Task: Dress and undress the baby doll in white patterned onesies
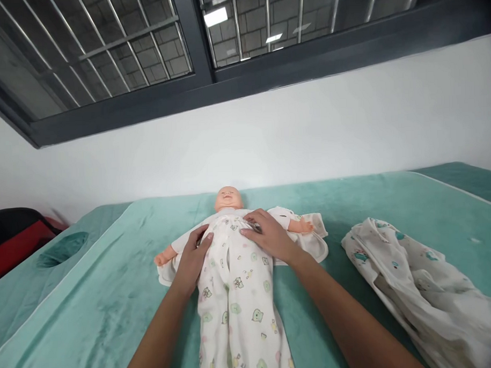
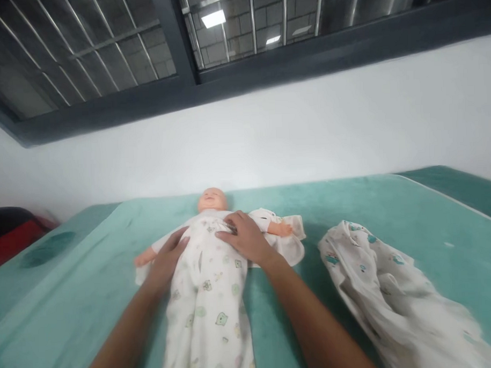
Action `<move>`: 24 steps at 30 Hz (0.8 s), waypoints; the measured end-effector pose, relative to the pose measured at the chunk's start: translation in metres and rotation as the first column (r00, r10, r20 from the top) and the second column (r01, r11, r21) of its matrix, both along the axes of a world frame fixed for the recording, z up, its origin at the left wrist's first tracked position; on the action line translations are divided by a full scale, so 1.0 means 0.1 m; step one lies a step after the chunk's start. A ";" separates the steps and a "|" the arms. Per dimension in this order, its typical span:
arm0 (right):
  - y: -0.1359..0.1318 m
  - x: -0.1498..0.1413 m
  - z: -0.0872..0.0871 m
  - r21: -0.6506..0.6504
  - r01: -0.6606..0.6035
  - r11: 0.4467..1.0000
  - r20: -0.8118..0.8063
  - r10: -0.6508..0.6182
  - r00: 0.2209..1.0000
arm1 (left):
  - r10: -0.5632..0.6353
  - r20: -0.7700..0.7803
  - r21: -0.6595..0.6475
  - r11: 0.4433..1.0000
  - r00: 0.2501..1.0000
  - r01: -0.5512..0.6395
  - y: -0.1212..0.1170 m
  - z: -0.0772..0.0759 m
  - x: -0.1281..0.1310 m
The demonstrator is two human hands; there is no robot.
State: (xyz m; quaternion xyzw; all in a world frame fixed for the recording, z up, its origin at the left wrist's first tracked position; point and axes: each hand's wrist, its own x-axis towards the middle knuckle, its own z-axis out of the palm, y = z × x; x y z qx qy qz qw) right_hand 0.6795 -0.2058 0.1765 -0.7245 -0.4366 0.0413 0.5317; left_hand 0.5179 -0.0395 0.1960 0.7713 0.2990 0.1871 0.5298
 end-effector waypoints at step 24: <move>-0.12 -0.05 0.05 0.023 -0.256 0.966 -0.243 0.253 0.936 | -0.029 0.126 0.073 0.997 0.992 0.019 0.12 -0.25 -0.15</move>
